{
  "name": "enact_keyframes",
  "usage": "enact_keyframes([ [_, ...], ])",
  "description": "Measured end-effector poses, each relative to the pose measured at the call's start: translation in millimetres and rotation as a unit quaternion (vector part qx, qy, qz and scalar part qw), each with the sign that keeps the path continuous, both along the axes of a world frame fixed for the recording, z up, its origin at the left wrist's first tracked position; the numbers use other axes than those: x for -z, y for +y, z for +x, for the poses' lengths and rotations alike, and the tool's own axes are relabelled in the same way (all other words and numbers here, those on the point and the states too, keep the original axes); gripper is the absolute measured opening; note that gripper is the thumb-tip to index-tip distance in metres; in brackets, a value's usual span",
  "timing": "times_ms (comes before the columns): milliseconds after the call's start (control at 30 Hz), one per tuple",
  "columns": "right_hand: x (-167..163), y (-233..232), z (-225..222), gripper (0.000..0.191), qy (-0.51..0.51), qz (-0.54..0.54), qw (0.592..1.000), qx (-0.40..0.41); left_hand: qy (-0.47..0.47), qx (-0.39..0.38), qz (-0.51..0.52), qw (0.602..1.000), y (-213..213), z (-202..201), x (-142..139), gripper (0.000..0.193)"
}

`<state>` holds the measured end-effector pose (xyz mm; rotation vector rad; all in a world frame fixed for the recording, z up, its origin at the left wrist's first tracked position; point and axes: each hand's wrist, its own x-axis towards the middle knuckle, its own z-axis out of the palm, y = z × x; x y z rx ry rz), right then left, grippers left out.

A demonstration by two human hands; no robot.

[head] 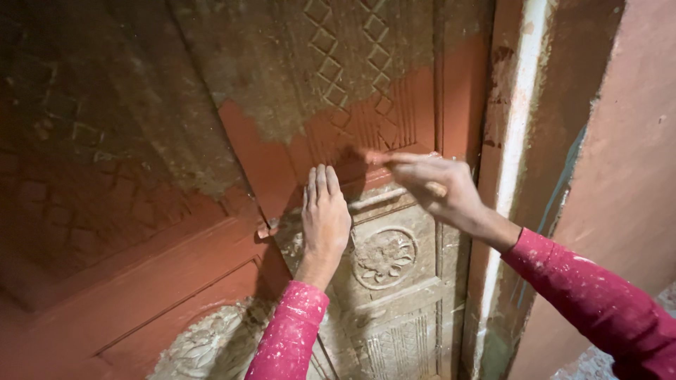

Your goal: The person paints a wooden door with a reddish-brown paint using a small brush. They work methodically from the top right corner downward, covering the carved panels and edges. The left hand occasionally steadies the door while the right hand applies paint.

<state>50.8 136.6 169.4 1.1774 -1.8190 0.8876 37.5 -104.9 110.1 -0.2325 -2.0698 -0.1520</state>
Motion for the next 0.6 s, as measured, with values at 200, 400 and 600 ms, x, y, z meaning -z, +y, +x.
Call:
enact_keyframes([
  [200, 16.0, 3.8, 4.1, 0.022, 0.094, -0.123, 0.987, 0.045, -0.001, 0.007, 0.018, 1.000, -12.5, 6.8, 9.2, 0.052],
  [400, 67.1, -26.5, 12.3, 0.021, 0.054, -0.196, 0.978, 0.047, -0.017, 0.001, 0.028, 0.999, -24.3, 13.0, 17.4, 0.055],
  [600, 102.0, -77.3, 31.9, 0.027, -0.034, -0.179, 0.983, 0.022, -0.033, -0.007, 0.043, 0.998, -31.5, 22.0, 23.7, 0.052],
])
